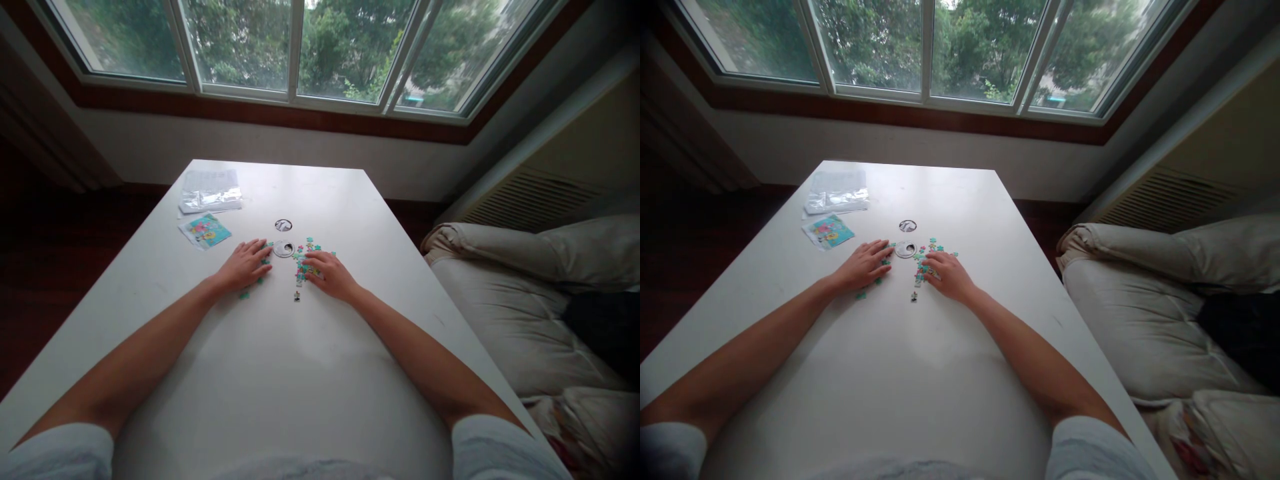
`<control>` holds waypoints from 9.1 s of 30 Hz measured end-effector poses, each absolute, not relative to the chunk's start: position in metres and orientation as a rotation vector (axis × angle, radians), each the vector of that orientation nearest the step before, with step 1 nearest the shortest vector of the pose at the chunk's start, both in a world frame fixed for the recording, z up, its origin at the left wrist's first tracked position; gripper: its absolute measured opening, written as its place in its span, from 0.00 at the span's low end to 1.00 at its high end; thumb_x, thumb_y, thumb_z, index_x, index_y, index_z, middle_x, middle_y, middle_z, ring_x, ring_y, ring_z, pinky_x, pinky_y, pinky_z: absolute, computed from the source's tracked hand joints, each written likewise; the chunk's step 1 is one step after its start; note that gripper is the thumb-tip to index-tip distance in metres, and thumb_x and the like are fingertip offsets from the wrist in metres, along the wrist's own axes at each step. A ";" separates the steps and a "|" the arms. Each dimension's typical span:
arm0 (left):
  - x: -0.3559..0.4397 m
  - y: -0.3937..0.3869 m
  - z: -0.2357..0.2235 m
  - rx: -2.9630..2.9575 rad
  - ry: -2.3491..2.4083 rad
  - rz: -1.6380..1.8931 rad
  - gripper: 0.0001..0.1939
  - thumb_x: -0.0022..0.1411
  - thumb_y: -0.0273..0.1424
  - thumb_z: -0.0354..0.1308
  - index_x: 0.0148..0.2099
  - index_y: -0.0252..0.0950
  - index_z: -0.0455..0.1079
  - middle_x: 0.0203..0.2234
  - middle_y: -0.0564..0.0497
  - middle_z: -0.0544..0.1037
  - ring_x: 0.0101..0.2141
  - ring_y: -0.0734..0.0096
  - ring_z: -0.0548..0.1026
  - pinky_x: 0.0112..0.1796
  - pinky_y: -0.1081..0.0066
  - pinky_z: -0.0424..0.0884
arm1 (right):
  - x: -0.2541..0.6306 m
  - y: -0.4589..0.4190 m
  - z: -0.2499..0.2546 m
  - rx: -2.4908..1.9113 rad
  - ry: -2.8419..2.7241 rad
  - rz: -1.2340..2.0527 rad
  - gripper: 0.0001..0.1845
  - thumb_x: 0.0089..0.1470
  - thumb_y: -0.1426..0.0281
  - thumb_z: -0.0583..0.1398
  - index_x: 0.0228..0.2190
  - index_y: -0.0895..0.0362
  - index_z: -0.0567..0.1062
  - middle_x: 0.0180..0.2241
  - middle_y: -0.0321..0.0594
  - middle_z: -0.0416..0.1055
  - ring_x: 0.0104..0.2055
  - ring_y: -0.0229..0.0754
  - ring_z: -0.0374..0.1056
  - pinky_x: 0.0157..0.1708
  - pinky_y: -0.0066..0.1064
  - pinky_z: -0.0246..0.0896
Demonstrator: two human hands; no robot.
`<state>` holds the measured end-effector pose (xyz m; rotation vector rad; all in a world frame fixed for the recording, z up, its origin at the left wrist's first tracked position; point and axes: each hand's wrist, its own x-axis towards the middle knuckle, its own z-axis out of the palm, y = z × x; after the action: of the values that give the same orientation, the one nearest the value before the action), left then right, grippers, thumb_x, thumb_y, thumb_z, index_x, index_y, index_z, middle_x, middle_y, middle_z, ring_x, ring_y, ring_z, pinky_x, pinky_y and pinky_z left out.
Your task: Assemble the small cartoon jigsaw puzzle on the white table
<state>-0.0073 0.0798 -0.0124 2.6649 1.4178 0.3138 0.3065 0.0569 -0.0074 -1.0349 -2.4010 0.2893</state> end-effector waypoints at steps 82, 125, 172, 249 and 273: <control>0.043 0.037 0.012 2.944 0.830 0.315 0.27 0.72 0.47 0.52 0.66 0.41 0.65 0.63 0.42 0.68 0.65 0.49 0.62 0.62 0.49 0.62 | 0.350 0.100 -0.030 -1.501 -2.060 0.179 0.11 0.60 0.73 0.60 0.41 0.54 0.81 0.43 0.44 0.75 0.48 0.49 0.66 0.54 0.41 0.62; 0.044 0.041 0.004 2.902 0.782 0.393 0.23 0.72 0.40 0.55 0.66 0.45 0.65 0.63 0.43 0.68 0.62 0.51 0.65 0.60 0.51 0.65 | 0.337 0.077 0.004 -1.226 -2.296 0.590 0.01 0.55 0.73 0.64 0.31 0.55 0.76 0.33 0.38 0.75 0.37 0.41 0.67 0.41 0.32 0.60; -0.010 0.093 -0.002 2.744 1.147 0.595 0.16 0.74 0.37 0.50 0.52 0.41 0.77 0.51 0.47 0.79 0.52 0.59 0.74 0.54 0.58 0.69 | 0.374 0.087 0.028 -1.554 -2.216 0.507 0.07 0.56 0.71 0.61 0.35 0.55 0.80 0.28 0.35 0.74 0.28 0.36 0.65 0.31 0.27 0.54; -0.056 0.112 0.021 2.440 1.165 0.262 0.17 0.62 0.48 0.60 0.38 0.38 0.74 0.30 0.51 0.75 0.30 0.70 0.70 0.32 0.72 0.63 | 0.375 0.098 -0.016 -1.544 -2.277 0.210 0.06 0.61 0.65 0.61 0.35 0.55 0.75 0.31 0.39 0.70 0.37 0.43 0.63 0.39 0.33 0.55; -0.038 0.081 0.051 2.574 1.222 -0.071 0.06 0.59 0.36 0.60 0.34 0.41 0.69 0.32 0.50 0.76 0.32 0.63 0.73 0.30 0.69 0.60 | 0.375 0.098 -0.016 -1.555 -2.262 0.192 0.08 0.61 0.64 0.62 0.33 0.55 0.73 0.30 0.38 0.69 0.36 0.43 0.62 0.37 0.32 0.54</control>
<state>-0.0377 0.0812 0.0514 2.5741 1.2220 -0.0711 0.3752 0.0976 -0.0160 -1.5551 -2.2619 0.1921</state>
